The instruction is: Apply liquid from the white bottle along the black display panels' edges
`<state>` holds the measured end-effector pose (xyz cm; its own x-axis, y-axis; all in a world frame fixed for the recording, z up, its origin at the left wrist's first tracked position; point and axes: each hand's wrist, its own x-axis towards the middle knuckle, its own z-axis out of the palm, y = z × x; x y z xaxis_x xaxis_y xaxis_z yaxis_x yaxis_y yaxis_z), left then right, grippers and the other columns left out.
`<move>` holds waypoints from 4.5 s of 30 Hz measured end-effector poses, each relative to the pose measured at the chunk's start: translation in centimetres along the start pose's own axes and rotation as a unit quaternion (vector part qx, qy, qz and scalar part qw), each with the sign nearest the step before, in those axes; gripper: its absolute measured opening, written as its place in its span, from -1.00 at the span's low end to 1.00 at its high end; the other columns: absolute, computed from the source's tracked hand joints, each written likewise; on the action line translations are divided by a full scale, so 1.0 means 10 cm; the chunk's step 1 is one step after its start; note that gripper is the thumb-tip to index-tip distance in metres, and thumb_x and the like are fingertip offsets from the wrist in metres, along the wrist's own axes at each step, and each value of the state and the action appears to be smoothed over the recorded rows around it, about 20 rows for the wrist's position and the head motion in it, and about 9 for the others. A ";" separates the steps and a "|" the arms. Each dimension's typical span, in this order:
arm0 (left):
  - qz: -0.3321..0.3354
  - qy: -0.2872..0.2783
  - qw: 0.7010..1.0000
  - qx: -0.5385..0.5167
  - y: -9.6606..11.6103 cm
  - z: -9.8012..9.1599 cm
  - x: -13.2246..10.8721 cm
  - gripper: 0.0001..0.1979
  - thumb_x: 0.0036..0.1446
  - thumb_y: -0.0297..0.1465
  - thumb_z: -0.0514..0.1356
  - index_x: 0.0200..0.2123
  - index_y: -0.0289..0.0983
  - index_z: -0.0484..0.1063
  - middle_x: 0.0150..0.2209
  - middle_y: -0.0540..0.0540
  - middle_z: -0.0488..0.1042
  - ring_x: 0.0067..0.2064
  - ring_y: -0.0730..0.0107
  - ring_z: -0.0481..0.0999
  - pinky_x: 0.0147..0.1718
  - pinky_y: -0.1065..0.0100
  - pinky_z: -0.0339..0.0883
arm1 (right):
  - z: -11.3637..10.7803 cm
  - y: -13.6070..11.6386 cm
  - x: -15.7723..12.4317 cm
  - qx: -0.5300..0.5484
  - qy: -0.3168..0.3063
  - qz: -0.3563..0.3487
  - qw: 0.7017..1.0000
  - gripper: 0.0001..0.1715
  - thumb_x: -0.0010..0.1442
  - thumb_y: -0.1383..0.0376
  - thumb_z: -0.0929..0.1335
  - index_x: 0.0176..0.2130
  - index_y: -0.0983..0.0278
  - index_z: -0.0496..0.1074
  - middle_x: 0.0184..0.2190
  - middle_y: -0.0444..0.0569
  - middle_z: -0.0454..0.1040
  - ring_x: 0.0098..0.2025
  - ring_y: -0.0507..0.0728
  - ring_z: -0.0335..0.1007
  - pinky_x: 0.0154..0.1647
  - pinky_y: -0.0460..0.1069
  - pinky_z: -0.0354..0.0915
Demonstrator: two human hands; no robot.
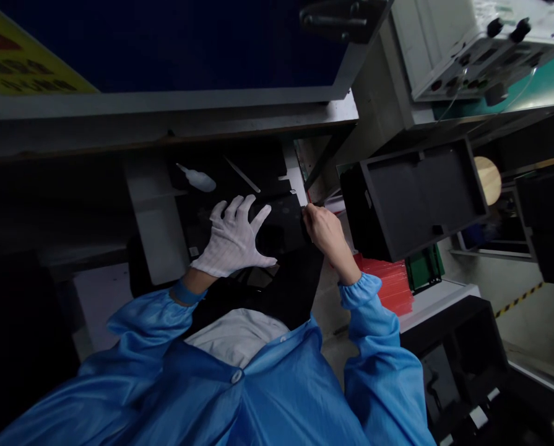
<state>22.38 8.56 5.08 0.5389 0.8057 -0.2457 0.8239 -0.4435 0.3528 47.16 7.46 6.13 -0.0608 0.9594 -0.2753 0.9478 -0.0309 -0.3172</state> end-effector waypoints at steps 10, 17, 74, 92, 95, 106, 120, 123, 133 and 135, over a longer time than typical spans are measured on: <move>0.000 0.002 1.000 -0.011 0.01 0.00 0.01 0.32 -0.13 0.12 0.61 0.61 -0.20 0.25 0.63 -0.47 0.08 0.61 -0.64 0.04 0.56 -0.50 -0.13 | 0.02 -0.22 -0.06 -0.142 0.019 0.006 0.990 -0.68 0.61 0.34 0.21 -0.08 0.25 0.52 -0.24 0.15 0.65 -0.19 0.26 0.50 -0.18 0.07 0.17; -0.001 -0.004 1.000 -0.009 0.01 -0.01 0.00 0.32 -0.12 0.10 0.62 0.62 -0.22 0.24 0.63 -0.49 0.07 0.62 -0.63 0.03 0.56 -0.49 -0.13 | 0.01 -0.24 -0.09 -0.157 -0.003 -0.004 0.988 -0.66 0.56 0.45 0.20 -0.04 0.27 0.53 -0.23 0.14 0.63 -0.16 0.28 0.50 -0.14 0.07 0.24; -0.004 -0.001 1.000 0.003 0.06 -0.06 -0.01 0.29 -0.09 0.09 0.62 0.62 -0.20 0.25 0.64 -0.47 0.07 0.61 -0.62 0.05 0.55 -0.45 -0.13 | 0.23 -0.08 -0.06 -0.098 0.070 -0.023 0.993 -0.67 0.57 0.44 0.20 -0.13 0.22 0.49 -0.24 0.10 0.64 -0.18 0.24 0.53 -0.14 0.03 0.32; -0.023 -0.039 0.998 0.035 0.15 -0.21 -0.03 0.28 -0.02 0.03 0.61 0.65 -0.22 0.17 0.66 -0.49 0.01 0.65 -0.55 0.01 0.58 -0.39 -0.14 | 0.17 -0.17 -0.06 -0.102 0.046 0.003 0.994 -0.67 0.56 0.46 0.21 -0.06 0.26 0.54 -0.16 0.15 0.68 -0.10 0.24 0.56 -0.11 0.02 0.31; -0.024 -0.039 0.998 0.039 0.15 -0.22 -0.03 0.29 -0.02 0.04 0.61 0.65 -0.22 0.17 0.66 -0.48 0.03 0.64 -0.55 0.02 0.58 -0.39 -0.13 | 0.17 -0.16 -0.06 -0.100 0.049 0.002 0.994 -0.68 0.56 0.46 0.22 -0.06 0.26 0.53 -0.15 0.15 0.69 -0.09 0.24 0.57 -0.11 0.01 0.32; -0.007 0.004 1.000 0.020 0.08 -0.10 -0.02 0.29 -0.11 0.11 0.61 0.61 -0.20 0.27 0.62 -0.48 0.11 0.61 -0.61 0.06 0.55 -0.43 -0.10 | 0.19 -0.14 -0.08 -0.061 0.089 -0.002 0.994 -0.71 0.56 0.41 0.24 -0.15 0.21 0.50 -0.23 0.12 0.66 -0.13 0.26 0.57 -0.08 0.05 0.37; -0.007 -0.047 0.997 0.052 0.16 -0.16 0.07 0.41 -0.14 0.07 0.64 0.67 -0.22 0.11 0.65 -0.53 -0.01 0.62 -0.68 -0.01 0.56 -0.44 -0.14 | 0.00 0.11 0.26 0.075 0.109 0.069 0.989 -0.59 0.57 0.24 0.33 -0.37 0.22 0.46 -0.44 -0.08 0.56 -0.40 0.09 0.43 -0.33 -0.03 0.15; -0.009 -0.048 0.997 0.057 0.19 -0.18 0.09 0.44 -0.16 0.07 0.65 0.67 -0.22 0.08 0.62 -0.55 0.04 0.59 -0.67 0.06 0.55 -0.43 -0.12 | 0.05 0.08 0.39 0.090 0.095 0.064 0.989 -0.56 0.54 0.24 0.36 -0.42 0.21 0.43 -0.47 -0.10 0.53 -0.41 0.08 0.39 -0.34 -0.03 0.12; 0.010 0.004 1.000 0.018 0.06 -0.10 0.07 0.41 -0.26 0.08 0.68 0.61 -0.25 0.26 0.60 -0.53 0.12 0.55 -0.65 0.14 0.55 -0.44 -0.05 | 0.04 0.01 0.44 0.091 0.141 0.050 0.984 -0.38 0.61 0.09 0.31 -0.51 0.12 0.26 -0.55 -0.10 0.36 -0.42 0.13 0.35 -0.36 0.01 0.08; 0.003 0.062 0.998 -0.029 0.01 -0.04 0.01 0.28 -0.20 0.06 0.67 0.54 -0.26 0.37 0.57 -0.50 0.20 0.55 -0.58 0.19 0.56 -0.39 0.03 | 0.03 -0.06 0.23 0.095 0.174 0.044 0.979 -0.41 0.65 0.14 0.25 -0.47 0.13 0.27 -0.50 -0.08 0.40 -0.39 0.13 0.36 -0.32 0.01 0.12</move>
<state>22.51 8.73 5.42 0.5155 0.8468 -0.1313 0.8072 -0.4285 0.4060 46.40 9.61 5.41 0.1606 0.9870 0.0069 0.8669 -0.1378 -0.4791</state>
